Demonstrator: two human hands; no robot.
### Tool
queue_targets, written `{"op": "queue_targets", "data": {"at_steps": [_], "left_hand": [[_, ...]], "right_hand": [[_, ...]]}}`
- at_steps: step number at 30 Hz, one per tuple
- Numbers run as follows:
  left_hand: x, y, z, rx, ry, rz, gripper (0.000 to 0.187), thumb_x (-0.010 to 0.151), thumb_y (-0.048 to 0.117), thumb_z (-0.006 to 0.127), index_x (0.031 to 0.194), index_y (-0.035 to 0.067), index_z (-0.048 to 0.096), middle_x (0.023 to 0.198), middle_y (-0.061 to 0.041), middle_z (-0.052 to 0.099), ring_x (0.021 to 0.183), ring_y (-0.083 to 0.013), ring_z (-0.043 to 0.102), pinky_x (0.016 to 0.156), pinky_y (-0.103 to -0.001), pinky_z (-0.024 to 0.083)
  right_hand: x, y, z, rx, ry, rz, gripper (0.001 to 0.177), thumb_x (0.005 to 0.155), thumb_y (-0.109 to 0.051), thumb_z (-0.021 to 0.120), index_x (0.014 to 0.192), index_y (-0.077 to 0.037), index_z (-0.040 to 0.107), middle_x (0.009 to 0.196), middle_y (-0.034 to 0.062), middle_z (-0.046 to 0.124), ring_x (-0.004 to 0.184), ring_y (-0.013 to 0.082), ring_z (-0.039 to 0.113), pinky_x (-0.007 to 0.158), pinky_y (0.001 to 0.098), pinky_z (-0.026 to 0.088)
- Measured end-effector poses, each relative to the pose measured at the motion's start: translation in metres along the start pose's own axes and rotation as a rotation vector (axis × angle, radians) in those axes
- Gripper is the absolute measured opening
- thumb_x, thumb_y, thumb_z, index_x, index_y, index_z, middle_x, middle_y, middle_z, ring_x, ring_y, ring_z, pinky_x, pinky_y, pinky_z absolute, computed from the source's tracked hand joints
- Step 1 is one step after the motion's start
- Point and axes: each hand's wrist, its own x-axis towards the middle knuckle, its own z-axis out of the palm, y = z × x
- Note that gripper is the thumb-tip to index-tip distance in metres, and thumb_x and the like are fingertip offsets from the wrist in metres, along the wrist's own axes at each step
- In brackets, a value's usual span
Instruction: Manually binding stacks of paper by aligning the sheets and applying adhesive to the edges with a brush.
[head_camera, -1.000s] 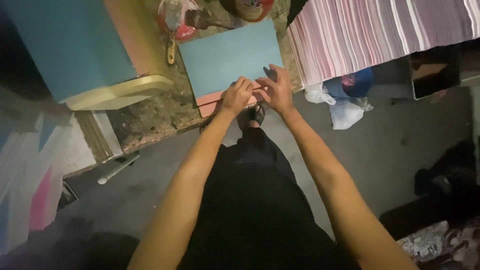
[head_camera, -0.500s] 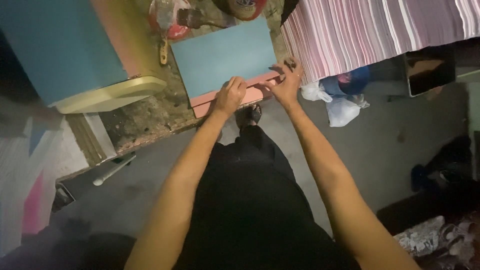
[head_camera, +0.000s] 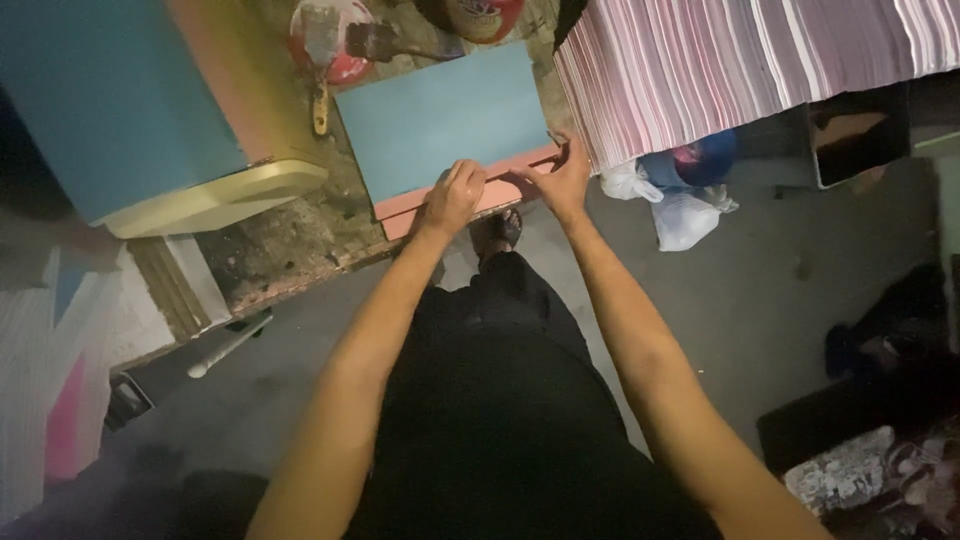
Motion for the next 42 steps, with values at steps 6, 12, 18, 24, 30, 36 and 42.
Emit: {"op": "queue_targets", "data": {"at_steps": [6, 12, 18, 24, 30, 36, 42], "left_hand": [[0.006, 0.003, -0.017, -0.072, 0.005, -0.001, 0.009, 0.096, 0.004, 0.068, 0.091, 0.009, 0.062, 0.088, 0.002, 0.051, 0.096, -0.0179, 0.063, 0.081, -0.025, 0.057], [0.005, 0.002, -0.020, -0.056, -0.012, 0.008, 0.010, 0.095, 0.003, 0.068, 0.093, 0.010, 0.060, 0.089, 0.003, 0.052, 0.096, -0.0200, 0.064, 0.078, -0.030, 0.058], [0.002, -0.006, -0.007, -0.061, -0.043, 0.017, 0.011, 0.095, 0.005, 0.068, 0.090, 0.011, 0.062, 0.089, 0.002, 0.053, 0.095, -0.0184, 0.064, 0.076, -0.027, 0.058], [0.000, 0.001, -0.019, -0.095, -0.016, -0.048, 0.008, 0.099, 0.008, 0.064, 0.094, 0.012, 0.059, 0.088, 0.003, 0.049, 0.089, -0.0197, 0.064, 0.067, -0.032, 0.060], [-0.020, -0.001, -0.012, -0.083, -0.024, 0.039, 0.007, 0.098, 0.010, 0.066, 0.098, 0.013, 0.060, 0.092, 0.003, 0.052, 0.096, -0.0186, 0.065, 0.075, -0.028, 0.060], [-0.038, 0.012, -0.026, -0.112, -0.004, 0.020, 0.017, 0.092, 0.020, 0.079, 0.101, 0.017, 0.065, 0.091, 0.007, 0.051, 0.098, -0.0146, 0.063, 0.085, -0.022, 0.056], [-0.079, -0.007, -0.080, -0.277, 0.205, -0.727, 0.071, 0.090, 0.036, 0.081, 0.140, 0.001, 0.045, 0.133, -0.020, 0.047, 0.126, -0.0419, 0.051, 0.109, -0.051, 0.044]], "right_hand": [[0.016, 0.094, 0.000, 0.055, 0.107, 0.289, 0.094, 0.059, -0.024, 0.112, 0.134, -0.015, 0.056, 0.078, -0.0037, 0.051, 0.066, 0.0112, 0.062, 0.052, 0.0263, 0.069], [0.013, 0.099, -0.009, 0.014, 0.178, 0.354, 0.069, 0.066, -0.022, 0.107, 0.124, -0.018, 0.070, 0.063, -0.0044, 0.063, 0.061, 0.0082, 0.060, 0.063, 0.0272, 0.058], [0.004, 0.029, -0.022, 0.266, 0.217, 0.511, 0.058, 0.076, -0.038, 0.100, 0.121, -0.014, 0.072, 0.082, 0.0052, 0.061, 0.066, 0.0170, 0.068, 0.058, 0.0292, 0.064], [0.009, 0.049, -0.018, 0.318, 0.100, 0.707, 0.053, 0.099, -0.057, 0.056, 0.109, -0.006, 0.070, 0.080, 0.0184, 0.073, 0.055, 0.0233, 0.074, 0.048, 0.0316, 0.063], [0.045, -0.048, -0.017, 0.411, -0.420, 1.020, 0.123, 0.080, -0.080, 0.063, 0.164, -0.004, 0.017, 0.155, 0.0385, 0.035, 0.128, 0.0544, 0.057, 0.089, 0.0583, 0.060], [0.069, 0.059, -0.007, 0.043, -0.577, 0.713, 0.027, 0.098, -0.029, 0.074, 0.110, -0.007, 0.063, 0.059, -0.0043, 0.038, 0.030, 0.0071, 0.029, 0.027, 0.0251, 0.027], [0.040, 0.037, -0.023, 0.187, -0.552, 0.660, 0.045, 0.100, -0.018, 0.073, 0.144, -0.019, 0.060, 0.151, 0.0105, 0.054, 0.130, 0.0269, 0.059, 0.089, 0.0387, 0.060]]}}
